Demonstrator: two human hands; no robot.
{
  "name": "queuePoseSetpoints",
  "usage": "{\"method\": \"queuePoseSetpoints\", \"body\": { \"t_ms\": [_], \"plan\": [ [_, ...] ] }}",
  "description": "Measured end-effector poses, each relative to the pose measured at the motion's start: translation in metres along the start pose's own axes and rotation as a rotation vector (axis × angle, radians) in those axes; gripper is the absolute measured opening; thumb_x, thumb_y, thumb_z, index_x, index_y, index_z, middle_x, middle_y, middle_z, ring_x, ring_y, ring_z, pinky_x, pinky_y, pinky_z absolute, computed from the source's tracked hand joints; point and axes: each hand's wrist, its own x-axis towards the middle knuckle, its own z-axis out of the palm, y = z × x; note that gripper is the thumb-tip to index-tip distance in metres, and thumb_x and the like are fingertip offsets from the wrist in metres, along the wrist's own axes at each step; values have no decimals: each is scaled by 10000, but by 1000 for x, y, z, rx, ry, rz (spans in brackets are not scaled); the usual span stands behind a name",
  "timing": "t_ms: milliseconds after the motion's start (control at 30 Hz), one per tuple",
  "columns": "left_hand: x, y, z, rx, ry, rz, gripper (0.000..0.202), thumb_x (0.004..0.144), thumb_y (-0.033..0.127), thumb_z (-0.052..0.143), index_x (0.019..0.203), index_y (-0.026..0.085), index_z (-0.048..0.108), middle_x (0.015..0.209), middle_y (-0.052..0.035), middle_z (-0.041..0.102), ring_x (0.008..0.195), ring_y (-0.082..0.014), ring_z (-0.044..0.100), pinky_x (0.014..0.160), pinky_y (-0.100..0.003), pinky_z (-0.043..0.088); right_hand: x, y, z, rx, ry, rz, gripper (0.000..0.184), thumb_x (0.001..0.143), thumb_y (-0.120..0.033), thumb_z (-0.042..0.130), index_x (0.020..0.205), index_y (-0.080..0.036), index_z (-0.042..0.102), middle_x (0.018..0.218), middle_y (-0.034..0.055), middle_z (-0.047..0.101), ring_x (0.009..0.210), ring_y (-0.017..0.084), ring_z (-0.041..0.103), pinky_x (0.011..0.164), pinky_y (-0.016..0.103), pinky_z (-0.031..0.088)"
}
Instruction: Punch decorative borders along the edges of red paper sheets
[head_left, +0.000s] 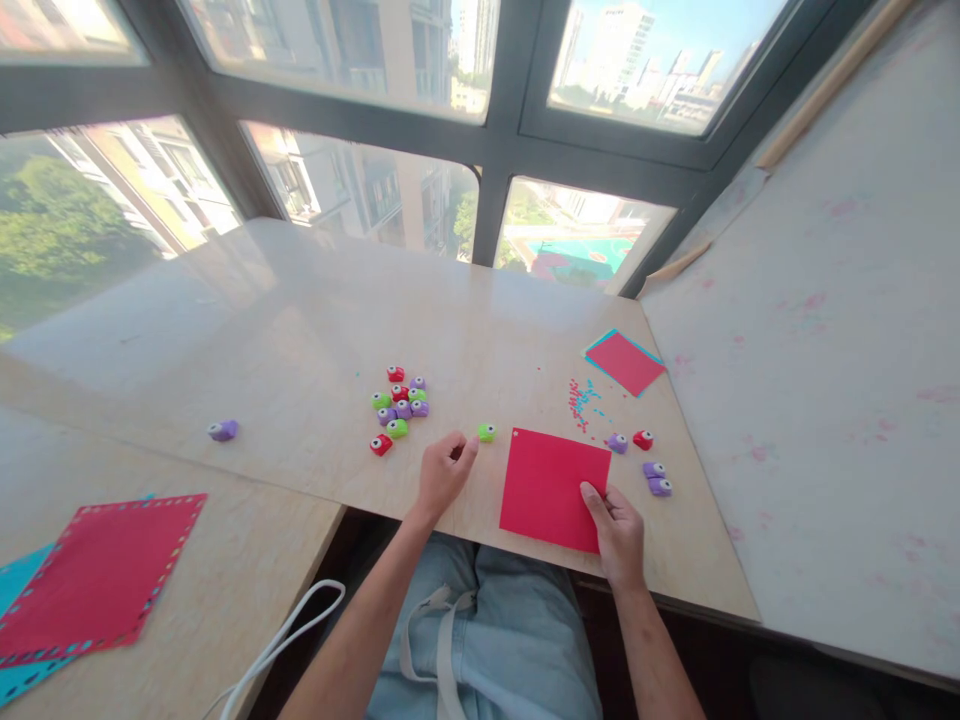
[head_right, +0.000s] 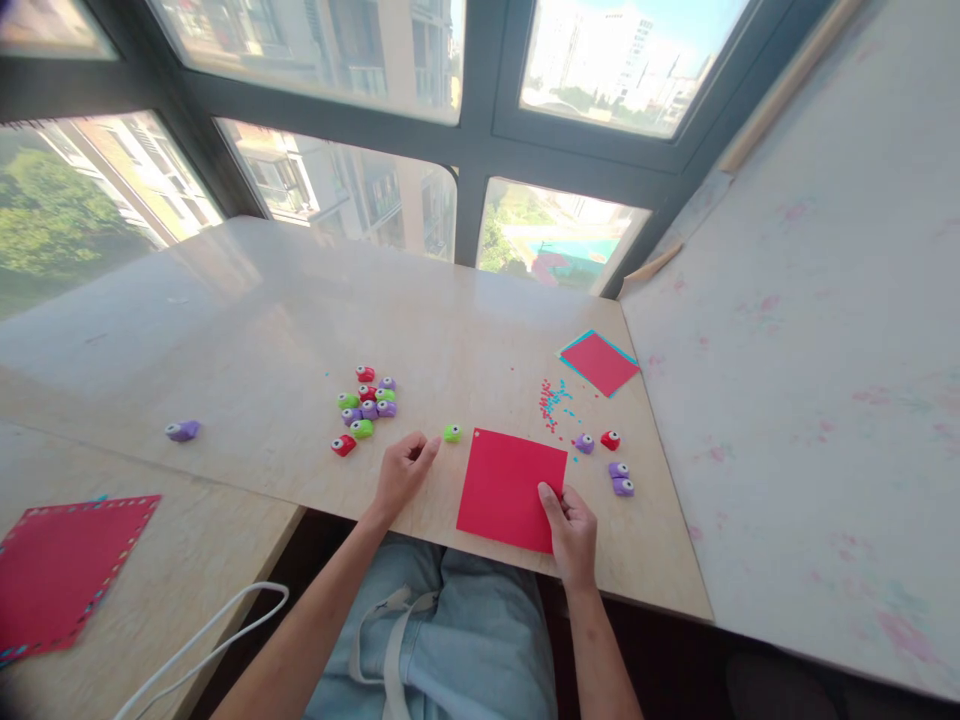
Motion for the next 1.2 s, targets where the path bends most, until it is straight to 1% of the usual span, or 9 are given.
{"method": "queuePoseSetpoints", "body": {
  "t_ms": [167, 267, 400, 533, 600, 700, 867, 1033, 1200],
  "plan": [
    [0, 2, -1, 7, -2, 4, 440, 899, 477, 462, 580, 203, 333, 560, 56, 326, 557, -105, 354, 548, -231, 270, 1, -2, 4, 30, 31, -8, 392, 799, -559, 681, 825, -169, 667, 718, 25, 654, 690, 199, 580, 605, 281, 477],
    [1, 2, 0, -40, 22, -10, 400, 893, 469, 489, 612, 202, 390, 568, 56, 372, 558, -106, 385, 545, -222, 296, 1, -3, 5, 23, 31, 4, 405, 792, -567, 680, 839, -165, 669, 680, 13, 637, 654, 192, 568, 581, 277, 463],
    [2, 0, 1, -80, 34, -27, 248, 865, 436, 553, 853, 188, 548, 693, 37, 550, 529, -94, 445, 516, -208, 335, 3, -5, 7, -5, 21, 7, 419, 803, -568, 660, 880, -156, 671, 684, 19, 634, 653, 196, 566, 559, 272, 445],
    [6, -4, 3, 17, 35, 77, 326, 863, 376, 586, 1127, 184, 576, 995, -28, 652, 535, -74, 474, 576, -221, 408, 8, -9, 11, -37, 13, 34, 441, 807, -572, 649, 898, -141, 669, 706, 32, 642, 645, 195, 564, 553, 276, 443],
    [7, -3, 5, 100, 23, 116, 337, 893, 356, 565, 1186, 188, 577, 1038, -43, 662, 555, -83, 501, 615, -236, 432, 12, -12, 14, -63, 7, 30, 446, 801, -582, 645, 864, -141, 667, 713, 40, 653, 640, 197, 565, 552, 279, 444],
    [10, 1, 8, 248, -16, 133, 320, 952, 332, 497, 1226, 194, 587, 1075, -66, 675, 649, -120, 587, 657, -253, 451, 19, -16, 18, -79, -25, 18, 456, 788, -591, 642, 842, -139, 677, 732, 53, 677, 647, 207, 579, 559, 288, 453],
    [13, 7, 12, 406, -40, 133, 348, 986, 375, 466, 1270, 225, 601, 1148, -83, 670, 876, -191, 664, 701, -272, 469, 30, -22, 24, -134, -29, -36, 471, 761, -614, 638, 786, -148, 695, 610, 26, 634, 595, 205, 564, 515, 281, 420],
    [14, 7, 12, 467, -78, 140, 302, 961, 370, 529, 1212, 252, 648, 1158, -68, 666, 882, -194, 675, 690, -269, 472, 32, -23, 25, -170, -25, -60, 481, 765, -640, 613, 747, -163, 670, 590, 16, 601, 594, 194, 529, 511, 270, 387],
    [16, 9, 15, 554, -100, 161, 268, 930, 293, 578, 1191, 253, 621, 1199, -65, 652, 897, -204, 675, 670, -277, 461, 27, -24, 25, -222, 8, -84, 451, 795, -611, 594, 624, -201, 513, 555, -37, 458, 549, 138, 405, 509, 258, 327]
  ]
}}
